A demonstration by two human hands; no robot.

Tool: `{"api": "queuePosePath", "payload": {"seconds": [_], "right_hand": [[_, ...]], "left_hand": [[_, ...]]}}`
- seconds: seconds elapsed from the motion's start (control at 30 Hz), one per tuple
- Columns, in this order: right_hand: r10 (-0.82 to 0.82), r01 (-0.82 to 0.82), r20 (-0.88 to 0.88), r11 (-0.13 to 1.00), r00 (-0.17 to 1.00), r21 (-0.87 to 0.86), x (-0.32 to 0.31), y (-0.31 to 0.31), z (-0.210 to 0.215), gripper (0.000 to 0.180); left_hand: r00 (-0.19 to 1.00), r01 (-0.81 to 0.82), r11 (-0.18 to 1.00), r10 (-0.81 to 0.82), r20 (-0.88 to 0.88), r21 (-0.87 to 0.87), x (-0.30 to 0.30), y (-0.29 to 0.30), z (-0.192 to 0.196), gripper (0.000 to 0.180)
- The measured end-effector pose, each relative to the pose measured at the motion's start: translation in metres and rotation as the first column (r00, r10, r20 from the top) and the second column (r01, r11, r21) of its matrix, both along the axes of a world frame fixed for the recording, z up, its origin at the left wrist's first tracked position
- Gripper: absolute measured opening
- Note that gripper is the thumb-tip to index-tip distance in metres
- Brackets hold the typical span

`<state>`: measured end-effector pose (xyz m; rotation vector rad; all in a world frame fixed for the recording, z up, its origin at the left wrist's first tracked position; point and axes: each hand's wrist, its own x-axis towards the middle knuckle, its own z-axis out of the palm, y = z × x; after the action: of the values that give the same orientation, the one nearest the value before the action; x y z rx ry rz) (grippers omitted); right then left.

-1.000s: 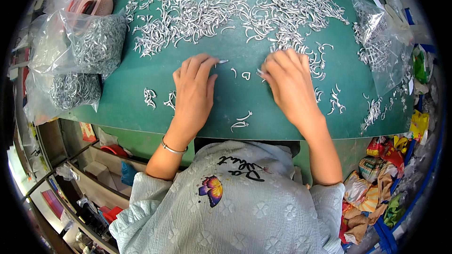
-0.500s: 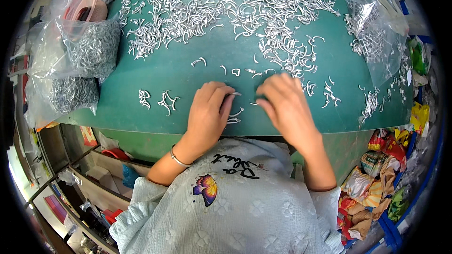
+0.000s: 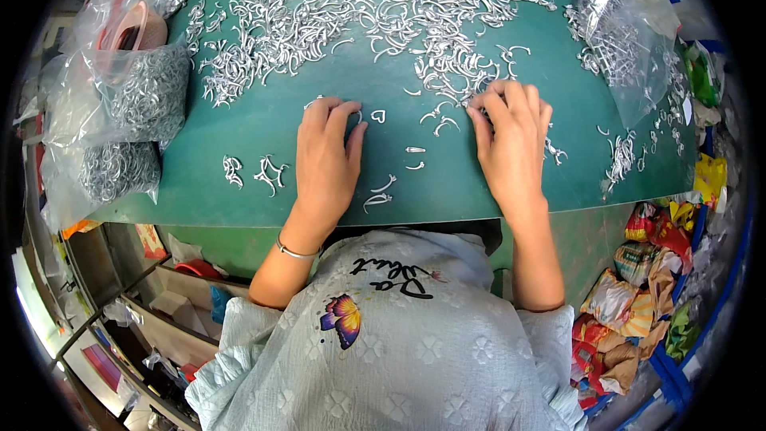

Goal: The person sorts through large quantities of small silver heart-shaped metal pieces on a green table by hand, picking up individual items and placing them into a separate pile or back into bags.

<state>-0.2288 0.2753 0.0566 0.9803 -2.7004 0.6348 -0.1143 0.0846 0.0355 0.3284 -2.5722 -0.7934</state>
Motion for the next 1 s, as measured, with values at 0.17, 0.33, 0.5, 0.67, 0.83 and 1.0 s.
{"api": "queuePosePath", "payload": {"seconds": [0.17, 0.33, 0.5, 0.67, 0.83, 1.0], "right_hand": [[0.215, -0.21, 0.176, 0.976, 0.96, -0.051, 0.02, 0.019, 0.0, 0.016], [0.218, -0.177, 0.166, 0.957, 0.962, -0.23, 0.018, 0.018, 0.005, 0.021], [0.115, -0.104, 0.113, 0.99, 0.987, -0.096, 0.019, 0.018, 0.006, 0.019], [0.166, -0.156, 0.158, 0.985, 0.973, -0.07, 0.03, 0.024, 0.002, 0.025], [0.212, -0.203, 0.202, 0.977, 0.956, -0.064, 0.043, 0.018, -0.002, 0.028], [0.216, -0.189, 0.143, 0.965, 0.966, -0.181, 0.049, 0.009, -0.016, 0.022]], "left_hand": [[0.999, 0.007, 0.982, 0.0, -0.038, 0.187, 0.004, 0.0, -0.001, 0.02], [0.971, 0.234, 0.933, -0.214, -0.102, 0.272, -0.011, 0.031, 0.002, 0.021], [0.922, 0.384, 0.889, -0.381, -0.061, 0.251, -0.015, 0.045, 0.001, 0.031], [0.966, 0.252, 0.961, -0.257, 0.035, 0.118, 0.005, 0.04, 0.01, 0.036], [0.965, 0.249, 0.967, -0.253, 0.073, 0.051, 0.013, 0.037, 0.002, 0.026], [0.974, 0.219, 0.973, -0.222, 0.038, 0.075, 0.011, 0.031, -0.001, 0.019]]}}
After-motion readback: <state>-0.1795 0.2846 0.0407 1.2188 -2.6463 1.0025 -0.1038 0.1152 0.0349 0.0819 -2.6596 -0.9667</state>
